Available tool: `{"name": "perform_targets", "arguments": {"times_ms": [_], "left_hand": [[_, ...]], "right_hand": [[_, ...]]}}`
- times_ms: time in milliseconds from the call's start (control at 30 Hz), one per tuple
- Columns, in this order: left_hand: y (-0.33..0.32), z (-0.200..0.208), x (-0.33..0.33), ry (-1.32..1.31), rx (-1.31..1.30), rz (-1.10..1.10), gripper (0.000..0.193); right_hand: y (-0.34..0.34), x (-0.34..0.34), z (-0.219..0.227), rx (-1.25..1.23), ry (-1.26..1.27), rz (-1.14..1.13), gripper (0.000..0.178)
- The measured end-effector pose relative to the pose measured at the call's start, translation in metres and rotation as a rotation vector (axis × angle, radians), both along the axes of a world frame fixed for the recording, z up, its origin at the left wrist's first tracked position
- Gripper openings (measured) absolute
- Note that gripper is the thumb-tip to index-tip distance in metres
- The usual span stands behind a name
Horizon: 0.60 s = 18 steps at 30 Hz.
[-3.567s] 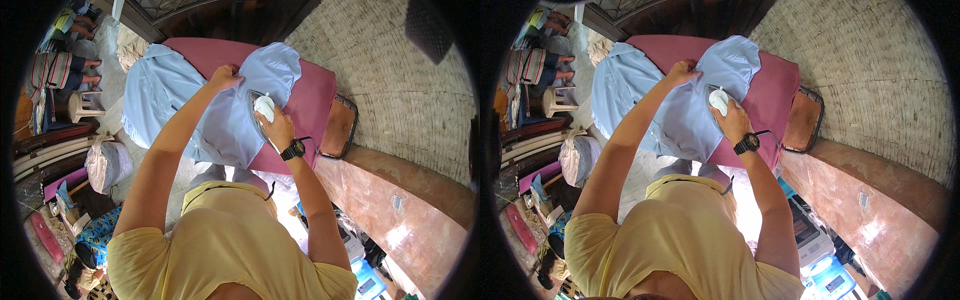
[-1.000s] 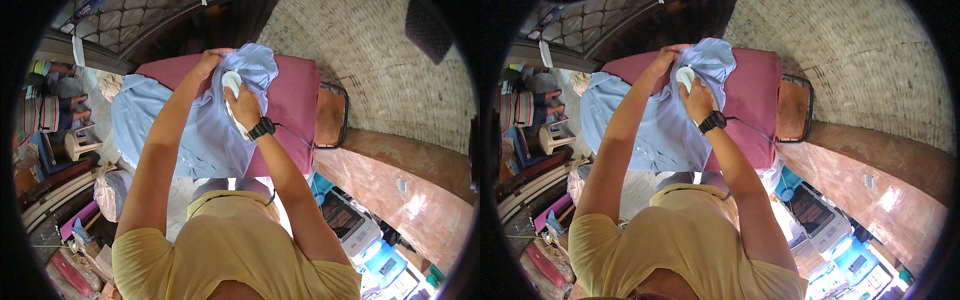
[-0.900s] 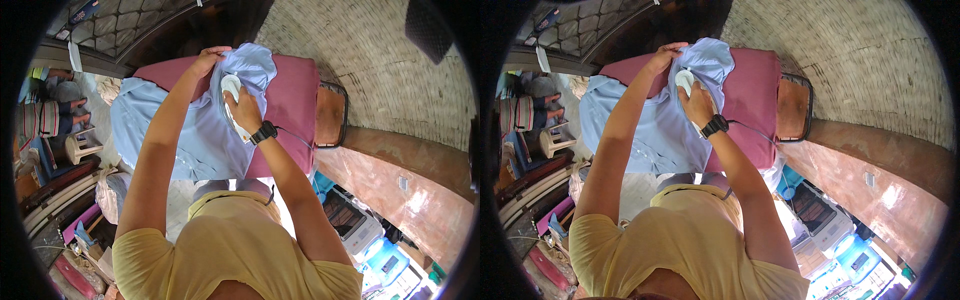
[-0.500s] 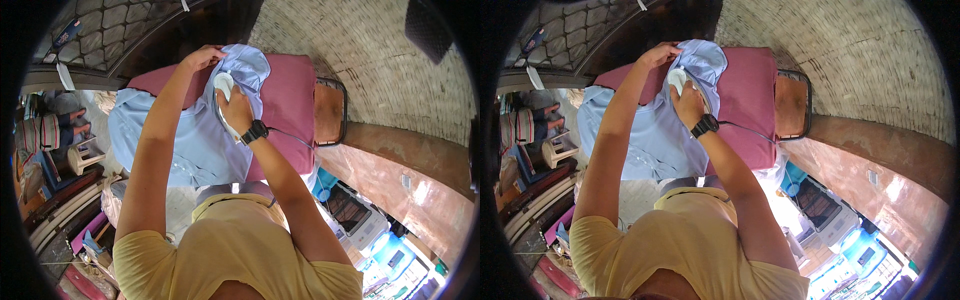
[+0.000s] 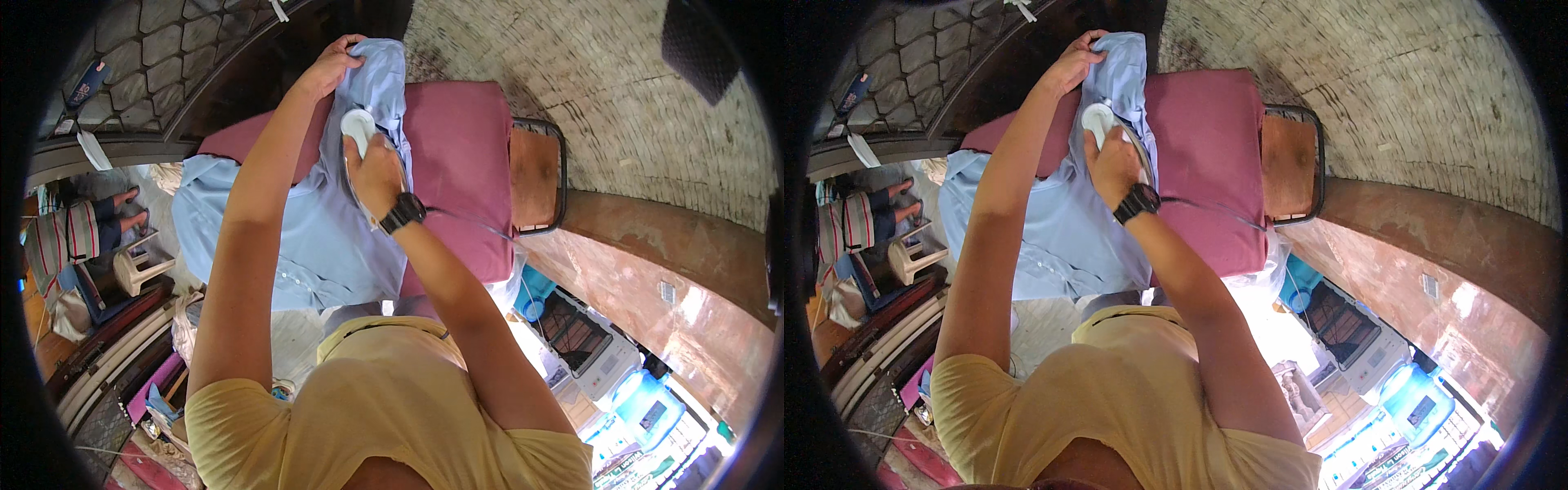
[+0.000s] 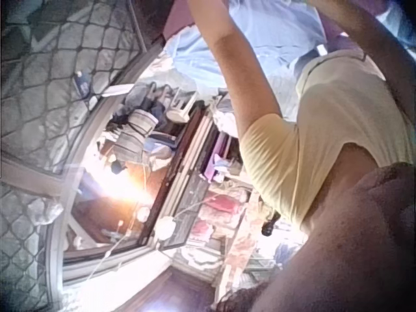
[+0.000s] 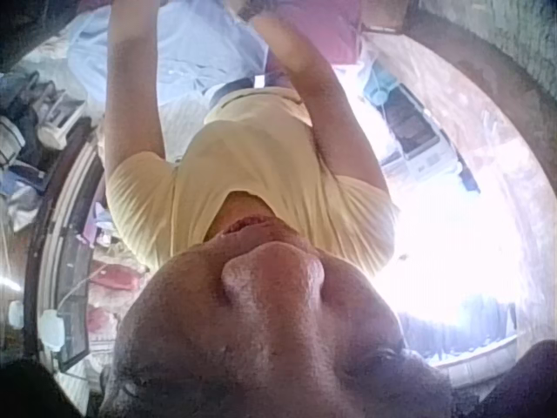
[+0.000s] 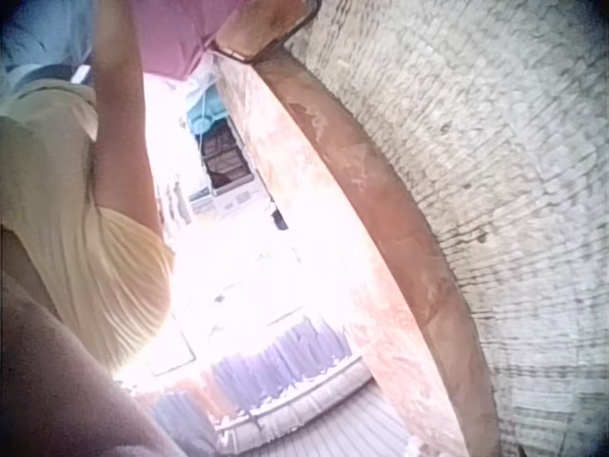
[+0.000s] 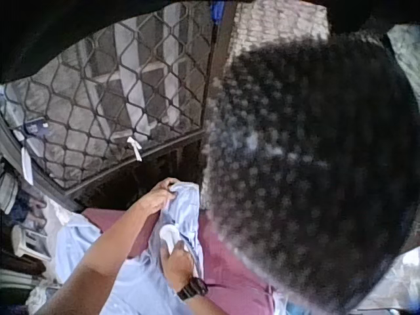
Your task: The person irons a blue shirt on a padded board, moving the iron across different sections of the garment and occasionally repositioning or folding the fabric by hand.
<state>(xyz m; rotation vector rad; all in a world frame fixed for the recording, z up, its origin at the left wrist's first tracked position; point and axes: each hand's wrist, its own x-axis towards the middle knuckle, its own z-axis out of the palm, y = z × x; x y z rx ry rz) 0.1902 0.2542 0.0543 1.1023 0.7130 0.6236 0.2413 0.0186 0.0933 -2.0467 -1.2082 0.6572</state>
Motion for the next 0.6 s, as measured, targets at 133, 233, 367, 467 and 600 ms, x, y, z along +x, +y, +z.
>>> {"name": "perform_targets", "arguments": {"times_ms": [133, 233, 367, 467, 600], "left_hand": [[-0.001, 0.007, 0.006, 0.103, 0.125, -0.107, 0.05], [0.0, 0.005, 0.01, 0.134, 0.21, -0.177, 0.048], [0.003, -0.016, 0.004, 0.264, 0.329, -0.007, 0.047], [-0.011, -0.03, -0.014, 0.466, 0.402, 0.029, 0.036], [-0.031, -0.039, -0.047, 0.791, 0.59, -0.017, 0.03]], "right_hand": [[0.012, 0.001, -0.002, 0.049, -0.032, -0.093, 0.051], [0.033, 0.009, 0.001, 0.059, 0.021, -0.138, 0.053], [0.008, 0.008, -0.011, 0.045, 0.052, -0.113, 0.053], [-0.027, 0.001, -0.014, 0.112, 0.161, -0.141, 0.051], [0.01, 0.009, -0.014, 0.164, 0.132, -0.247, 0.051]]}}
